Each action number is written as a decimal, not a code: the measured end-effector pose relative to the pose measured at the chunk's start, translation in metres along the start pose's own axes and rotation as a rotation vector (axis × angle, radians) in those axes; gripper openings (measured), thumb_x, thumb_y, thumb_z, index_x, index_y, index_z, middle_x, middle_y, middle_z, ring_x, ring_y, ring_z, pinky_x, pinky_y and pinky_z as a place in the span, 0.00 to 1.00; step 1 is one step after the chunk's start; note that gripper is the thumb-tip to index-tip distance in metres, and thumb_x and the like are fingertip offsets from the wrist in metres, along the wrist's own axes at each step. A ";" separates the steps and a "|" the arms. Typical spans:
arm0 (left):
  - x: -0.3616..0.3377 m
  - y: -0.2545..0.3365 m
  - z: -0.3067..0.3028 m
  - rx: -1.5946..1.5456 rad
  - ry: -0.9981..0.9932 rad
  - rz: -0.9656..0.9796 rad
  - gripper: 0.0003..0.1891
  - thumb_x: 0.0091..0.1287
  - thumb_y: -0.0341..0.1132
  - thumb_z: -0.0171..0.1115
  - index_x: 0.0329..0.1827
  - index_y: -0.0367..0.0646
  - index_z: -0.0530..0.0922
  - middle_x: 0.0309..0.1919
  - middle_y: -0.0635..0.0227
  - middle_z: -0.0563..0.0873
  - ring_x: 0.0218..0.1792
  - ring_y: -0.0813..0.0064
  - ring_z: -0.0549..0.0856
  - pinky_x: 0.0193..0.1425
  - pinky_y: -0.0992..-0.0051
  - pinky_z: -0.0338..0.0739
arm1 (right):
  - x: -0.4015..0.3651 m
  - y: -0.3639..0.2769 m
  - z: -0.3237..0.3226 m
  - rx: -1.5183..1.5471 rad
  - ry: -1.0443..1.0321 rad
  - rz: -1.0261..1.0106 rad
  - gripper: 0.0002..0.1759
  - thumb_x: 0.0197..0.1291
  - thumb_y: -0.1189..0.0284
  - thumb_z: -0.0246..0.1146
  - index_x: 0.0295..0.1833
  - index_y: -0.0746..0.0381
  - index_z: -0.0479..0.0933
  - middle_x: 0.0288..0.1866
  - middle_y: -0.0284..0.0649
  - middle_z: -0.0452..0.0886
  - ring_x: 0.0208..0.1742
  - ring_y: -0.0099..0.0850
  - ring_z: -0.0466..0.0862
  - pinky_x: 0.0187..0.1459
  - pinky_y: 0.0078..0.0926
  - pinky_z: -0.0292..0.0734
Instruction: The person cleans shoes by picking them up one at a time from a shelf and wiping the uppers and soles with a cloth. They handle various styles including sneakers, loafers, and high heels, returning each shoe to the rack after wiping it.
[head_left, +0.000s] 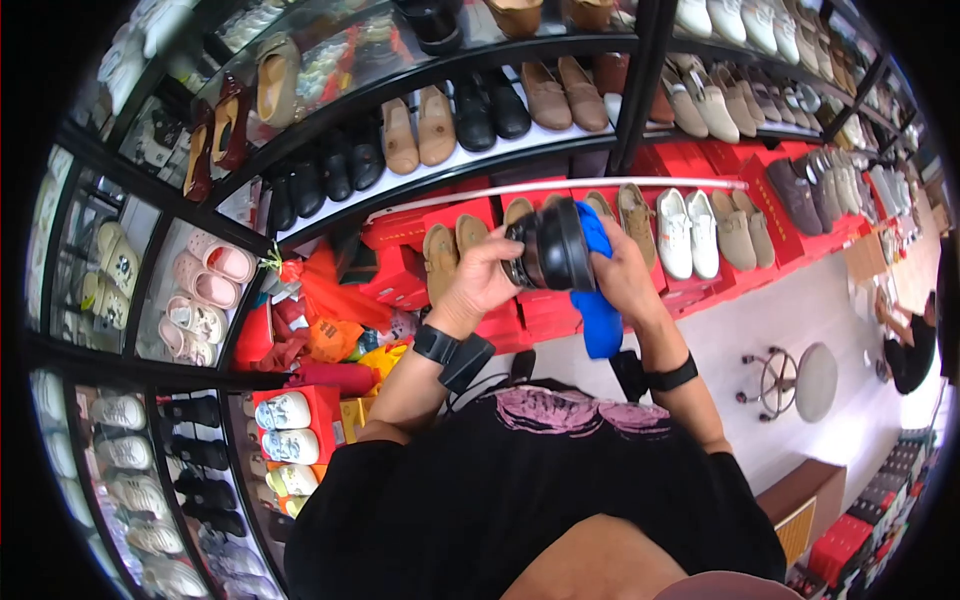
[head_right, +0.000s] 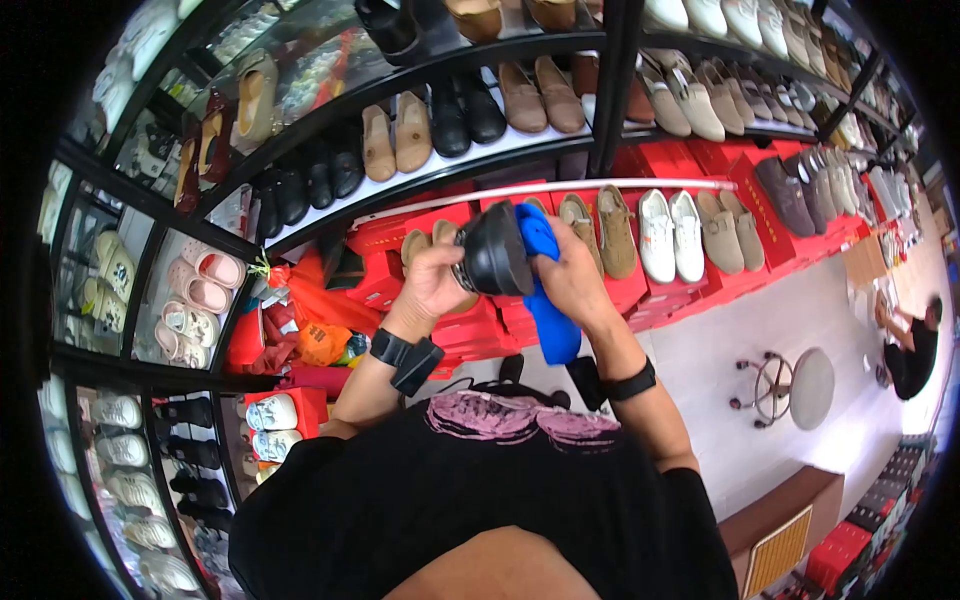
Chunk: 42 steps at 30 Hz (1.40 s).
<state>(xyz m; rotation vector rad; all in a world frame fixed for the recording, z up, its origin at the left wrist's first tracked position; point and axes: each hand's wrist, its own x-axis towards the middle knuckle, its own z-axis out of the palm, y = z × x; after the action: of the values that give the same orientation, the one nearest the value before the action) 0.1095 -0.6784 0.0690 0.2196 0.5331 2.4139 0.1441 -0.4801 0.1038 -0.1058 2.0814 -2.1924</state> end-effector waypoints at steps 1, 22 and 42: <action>-0.001 -0.003 0.004 -0.040 0.056 -0.006 0.26 0.57 0.23 0.51 0.62 0.33 0.64 0.51 0.55 0.79 0.50 0.59 0.82 0.55 0.55 0.77 | 0.000 0.002 -0.004 0.019 -0.012 -0.042 0.27 0.51 0.80 0.55 0.60 0.64 0.68 0.43 0.38 0.78 0.39 0.25 0.79 0.39 0.25 0.76; 0.019 0.107 0.055 -0.445 -0.084 0.618 0.18 0.70 0.32 0.47 0.60 0.32 0.67 0.59 0.53 0.74 0.62 0.60 0.72 0.70 0.61 0.60 | 0.045 0.034 0.063 0.978 -0.387 0.542 0.22 0.53 0.72 0.60 0.55 0.66 0.71 0.48 0.45 0.80 0.45 0.38 0.82 0.50 0.36 0.78; 0.119 0.347 0.070 -0.256 0.117 0.814 0.14 0.70 0.33 0.43 0.54 0.37 0.67 0.50 0.60 0.76 0.52 0.65 0.76 0.61 0.66 0.67 | 0.244 -0.095 0.194 1.150 -0.448 0.250 0.19 0.56 0.65 0.58 0.49 0.66 0.74 0.46 0.48 0.81 0.45 0.45 0.81 0.52 0.43 0.74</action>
<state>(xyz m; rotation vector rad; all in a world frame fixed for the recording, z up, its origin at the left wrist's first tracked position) -0.1577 -0.8262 0.2839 0.2096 0.1830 3.2696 -0.0761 -0.6994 0.2020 -0.1815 0.4204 -2.5027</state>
